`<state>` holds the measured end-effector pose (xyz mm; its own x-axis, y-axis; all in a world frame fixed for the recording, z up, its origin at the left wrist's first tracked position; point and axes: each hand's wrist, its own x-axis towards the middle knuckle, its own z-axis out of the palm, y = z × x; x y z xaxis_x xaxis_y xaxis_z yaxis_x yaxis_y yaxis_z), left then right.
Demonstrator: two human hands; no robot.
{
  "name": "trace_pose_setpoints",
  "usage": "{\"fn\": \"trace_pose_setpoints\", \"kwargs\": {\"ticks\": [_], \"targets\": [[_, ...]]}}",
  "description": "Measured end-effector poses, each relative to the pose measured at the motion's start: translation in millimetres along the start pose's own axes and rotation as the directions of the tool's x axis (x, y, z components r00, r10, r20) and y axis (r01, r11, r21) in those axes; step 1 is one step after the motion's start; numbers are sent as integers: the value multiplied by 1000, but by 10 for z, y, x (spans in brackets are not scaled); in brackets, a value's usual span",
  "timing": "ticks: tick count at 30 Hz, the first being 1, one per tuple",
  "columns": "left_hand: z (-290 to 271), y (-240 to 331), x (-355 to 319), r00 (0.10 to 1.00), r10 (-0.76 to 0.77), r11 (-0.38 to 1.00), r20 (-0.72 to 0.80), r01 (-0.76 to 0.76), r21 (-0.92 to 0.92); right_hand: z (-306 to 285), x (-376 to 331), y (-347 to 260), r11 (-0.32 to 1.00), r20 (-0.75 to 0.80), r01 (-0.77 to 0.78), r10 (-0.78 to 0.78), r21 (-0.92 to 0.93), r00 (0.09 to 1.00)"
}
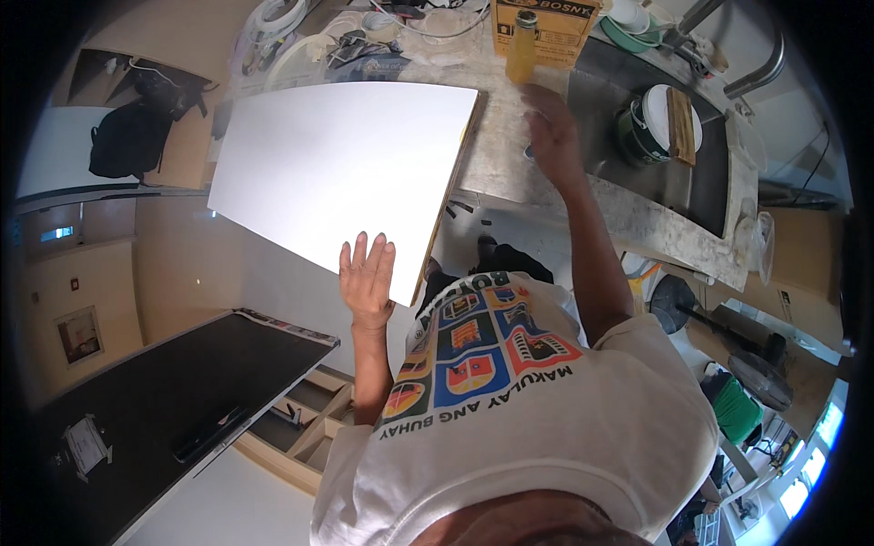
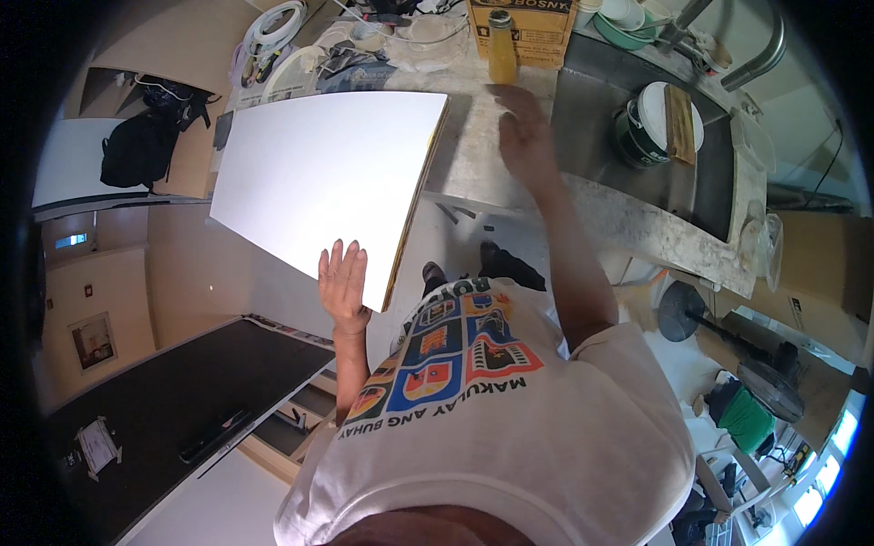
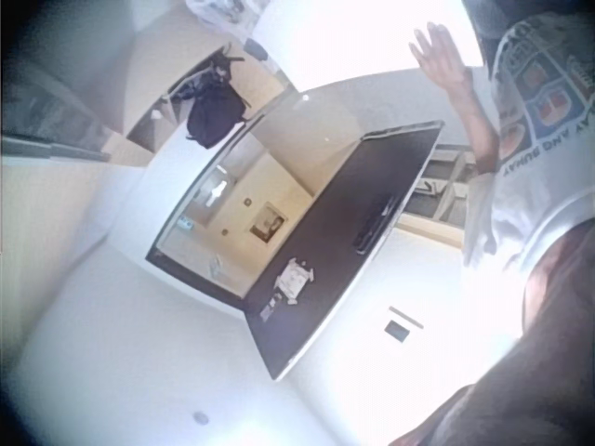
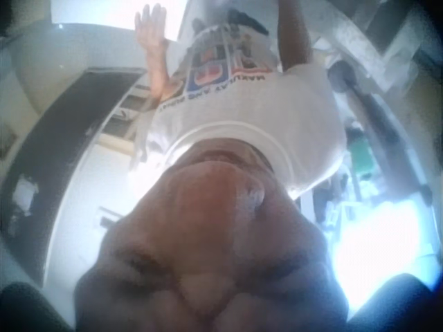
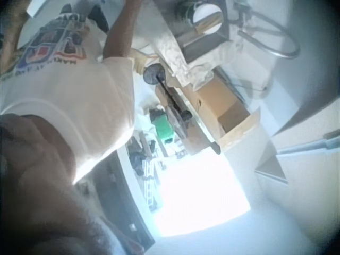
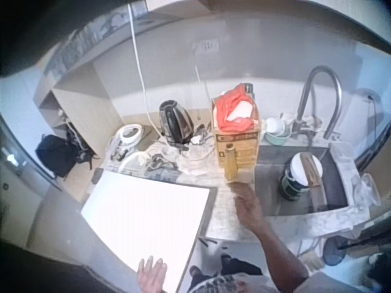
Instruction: The person applies adhesive to a white panel and a strip of edge banding, then fits the panel into a cabinet shelf. The person also uses a brush to apply adhesive to the panel's edge and wipes the surface with a cloth.
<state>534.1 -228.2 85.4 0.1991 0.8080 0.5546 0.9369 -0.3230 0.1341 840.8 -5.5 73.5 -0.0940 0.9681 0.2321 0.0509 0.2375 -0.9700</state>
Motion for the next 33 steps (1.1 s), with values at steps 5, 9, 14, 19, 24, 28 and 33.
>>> {"fn": "trace_pose_setpoints", "kwargs": {"ticks": [5, 9, 14, 19, 24, 28, 33], "targets": [[-27, -5, 51, 1000, 7, 1000, 11, -7, -3, 206, 150, -383, 736, 368, 509, -367, -447, 854], [-63, -7, 59, 1000, 15, 1000, 26, -15, 14, 298, 222, -338, 654, 437, 537, -331, -532, 836], [-106, -21, 66, 999, 43, 999, 32, -44, 30, 325, -61, -338, 703, 430, 516, -320, -489, 844], [-109, -27, 80, 999, 44, 999, 26, -44, 15, 331, -325, -504, 792, 466, 478, -282, -381, 839], [-202, -46, 136, 1000, 3, 999, 1, -3, -49, 268, -289, -538, 966, 129, 244, -232, -83, 964], [-338, -86, 273, 998, 37, 999, -56, -38, -23, 478, -217, -508, 965, 23, 210, -209, -156, 978], [-460, -112, 467, 992, 62, 998, -113, -62, 0, 891, -19, -441, 928, -76, 284, -310, -241, 948]]}}
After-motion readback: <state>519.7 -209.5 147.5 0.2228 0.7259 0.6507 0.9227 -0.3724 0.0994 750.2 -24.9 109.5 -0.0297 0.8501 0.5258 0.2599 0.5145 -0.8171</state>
